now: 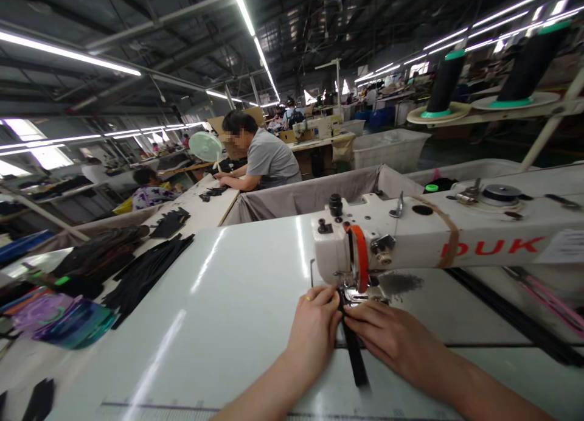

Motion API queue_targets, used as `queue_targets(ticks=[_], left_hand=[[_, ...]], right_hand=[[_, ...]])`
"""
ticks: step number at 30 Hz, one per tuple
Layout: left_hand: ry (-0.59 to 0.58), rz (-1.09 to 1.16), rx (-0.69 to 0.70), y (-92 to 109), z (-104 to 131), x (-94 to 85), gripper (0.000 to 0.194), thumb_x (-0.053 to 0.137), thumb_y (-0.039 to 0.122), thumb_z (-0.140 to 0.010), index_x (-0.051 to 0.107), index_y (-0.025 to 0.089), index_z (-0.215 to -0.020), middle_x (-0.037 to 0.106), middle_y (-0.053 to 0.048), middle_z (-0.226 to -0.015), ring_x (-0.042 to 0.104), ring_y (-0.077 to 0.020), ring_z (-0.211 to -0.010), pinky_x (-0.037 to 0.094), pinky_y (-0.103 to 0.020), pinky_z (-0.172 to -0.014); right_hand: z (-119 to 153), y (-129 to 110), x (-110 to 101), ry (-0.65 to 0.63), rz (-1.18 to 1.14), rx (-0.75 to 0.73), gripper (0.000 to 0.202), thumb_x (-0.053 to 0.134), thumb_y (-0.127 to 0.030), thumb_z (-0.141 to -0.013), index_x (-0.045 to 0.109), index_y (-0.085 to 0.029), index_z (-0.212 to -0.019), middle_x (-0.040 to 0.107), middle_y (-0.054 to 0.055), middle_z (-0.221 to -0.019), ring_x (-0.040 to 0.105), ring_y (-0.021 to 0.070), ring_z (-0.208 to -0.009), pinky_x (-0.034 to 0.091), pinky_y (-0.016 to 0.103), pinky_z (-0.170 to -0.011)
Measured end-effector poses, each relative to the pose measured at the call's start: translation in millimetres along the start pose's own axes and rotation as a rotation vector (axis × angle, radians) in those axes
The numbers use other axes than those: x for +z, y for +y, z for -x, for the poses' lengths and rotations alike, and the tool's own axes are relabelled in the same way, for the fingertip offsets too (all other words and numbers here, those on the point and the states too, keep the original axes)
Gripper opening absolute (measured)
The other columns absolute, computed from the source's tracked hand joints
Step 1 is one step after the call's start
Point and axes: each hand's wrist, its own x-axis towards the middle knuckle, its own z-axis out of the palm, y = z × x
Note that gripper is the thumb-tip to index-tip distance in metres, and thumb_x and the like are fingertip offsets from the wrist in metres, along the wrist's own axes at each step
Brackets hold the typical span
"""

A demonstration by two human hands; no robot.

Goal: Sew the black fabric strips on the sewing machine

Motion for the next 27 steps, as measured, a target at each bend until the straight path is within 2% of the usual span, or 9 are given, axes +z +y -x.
queue_targets(ticks=[3,7,11,15,18,22,27], left_hand=[[0.007,0.015,-0.002,-0.1,-1.3,-0.3,0.015,0.054,0.008,-0.089,0.064,0.019,-0.092,0.067,-0.007,-0.11,0.056,-0.0256,-0.108,0.049,-0.044,-0.092],[-0.008,0.025,-0.008,0.3,-0.8,-1.2,0.012,0.056,0.009,-0.089,0.063,0.018,-0.09,0.067,-0.006,-0.107,0.055,-0.0254,-0.108,0.048,-0.043,-0.093],[-0.011,0.04,-0.01,0.8,0.4,-2.0,0.011,0.056,0.01,-0.089,0.064,0.018,-0.09,0.067,-0.007,-0.109,0.056,-0.0255,-0.109,0.047,-0.044,-0.094],[-0.001,0.047,-0.006,2.7,1.0,-3.2,0.012,0.056,0.011,-0.09,0.065,0.019,-0.093,0.067,-0.007,-0.11,0.056,-0.0251,-0.11,0.048,-0.043,-0.094],[0.004,0.054,-0.01,3.6,1.3,-3.9,0.012,0.057,0.011,-0.089,0.066,0.018,-0.092,0.068,-0.007,-0.111,0.056,-0.025,-0.111,0.048,-0.043,-0.095],[0.034,0.077,0.014,1.6,1.0,-2.6,0.012,0.058,0.011,-0.088,0.067,0.018,-0.089,0.068,-0.007,-0.113,0.057,-0.0247,-0.108,0.05,-0.041,-0.094],[0.055,0.068,0.03,1.6,0.2,0.0,0.017,0.053,0.008,-0.089,0.068,0.017,-0.091,0.069,-0.006,-0.108,0.058,-0.024,-0.103,0.051,-0.04,-0.092]], right_hand=[[1.0,0.3,-6.2,-0.042,-0.115,-0.011,0.026,0.053,-0.012,-0.09,0.066,-0.02,-0.111,0.068,0.006,-0.101,0.062,0.0193,-0.095,0.051,0.033,-0.086],[1.6,-1.3,-13.7,-0.049,-0.265,-0.046,0.018,0.052,-0.015,-0.091,0.069,-0.02,-0.093,0.067,0.004,-0.089,0.06,0.0155,-0.083,0.049,0.03,-0.08],[1.4,0.3,-13.4,-0.022,-0.279,-0.02,0.017,0.054,-0.015,-0.089,0.069,-0.021,-0.094,0.068,0.004,-0.094,0.061,0.0169,-0.089,0.047,0.032,-0.086],[0.2,4.4,-10.2,-0.023,-0.239,0.024,0.019,0.056,-0.016,-0.089,0.068,-0.023,-0.102,0.068,0.004,-0.102,0.062,0.0174,-0.093,0.047,0.034,-0.091],[-2.4,6.7,-8.1,-0.023,-0.161,0.042,0.02,0.052,-0.017,-0.092,0.068,-0.023,-0.103,0.068,0.005,-0.103,0.063,0.0182,-0.09,0.05,0.032,-0.083],[-6.1,8.1,-2.1,0.014,-0.013,0.049,0.024,0.045,-0.017,-0.096,0.067,-0.02,-0.106,0.067,0.005,-0.089,0.063,0.0179,-0.077,0.051,0.03,-0.069],[-7.7,7.6,5.1,0.033,0.122,0.056,0.027,0.041,-0.015,-0.097,0.065,-0.016,-0.109,0.07,0.008,-0.092,0.065,0.0193,-0.075,0.051,0.031,-0.065]])
